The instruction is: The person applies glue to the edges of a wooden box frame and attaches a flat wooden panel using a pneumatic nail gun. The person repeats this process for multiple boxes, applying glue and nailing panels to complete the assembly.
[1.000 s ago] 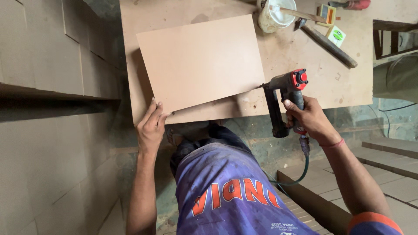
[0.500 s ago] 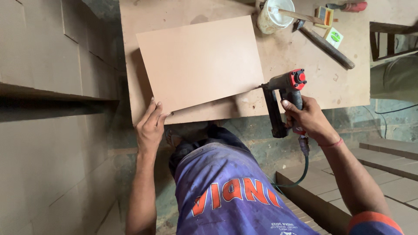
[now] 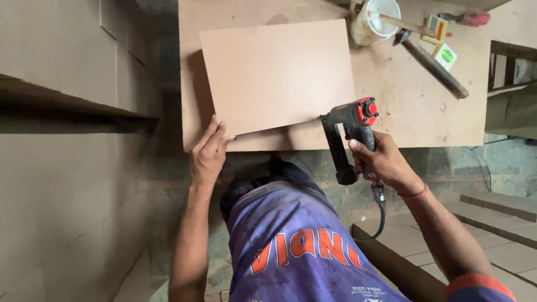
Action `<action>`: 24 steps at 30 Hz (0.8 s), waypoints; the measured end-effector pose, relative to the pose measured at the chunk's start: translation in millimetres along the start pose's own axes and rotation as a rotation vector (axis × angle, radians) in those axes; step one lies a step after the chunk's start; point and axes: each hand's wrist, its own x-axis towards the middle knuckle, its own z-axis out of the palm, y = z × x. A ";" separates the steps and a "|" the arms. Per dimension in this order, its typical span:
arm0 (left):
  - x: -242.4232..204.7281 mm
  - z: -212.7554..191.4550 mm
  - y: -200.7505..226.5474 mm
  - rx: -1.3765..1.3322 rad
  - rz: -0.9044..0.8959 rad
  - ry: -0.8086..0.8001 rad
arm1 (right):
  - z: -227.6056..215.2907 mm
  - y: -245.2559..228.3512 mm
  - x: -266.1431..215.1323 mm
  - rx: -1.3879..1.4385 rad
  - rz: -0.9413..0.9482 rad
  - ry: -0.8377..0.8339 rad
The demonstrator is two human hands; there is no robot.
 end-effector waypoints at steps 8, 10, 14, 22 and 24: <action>0.5 -1.1 0.6 -0.018 0.008 0.003 | 7.8 -10.5 -2.5 -0.044 0.018 0.019; 0.9 -2.0 1.3 -0.010 0.000 -0.002 | 9.7 -14.3 -4.8 -0.067 0.033 0.036; 2.5 0.2 0.1 -0.038 0.014 0.021 | 20.3 -21.6 -9.2 -0.033 0.037 0.029; 2.5 -1.1 -5.3 -0.058 0.061 0.025 | 61.0 -32.3 -6.5 -0.080 0.010 -0.092; 2.2 -1.1 -6.0 -0.059 0.061 0.028 | 66.9 -33.5 -5.3 -0.089 0.003 -0.104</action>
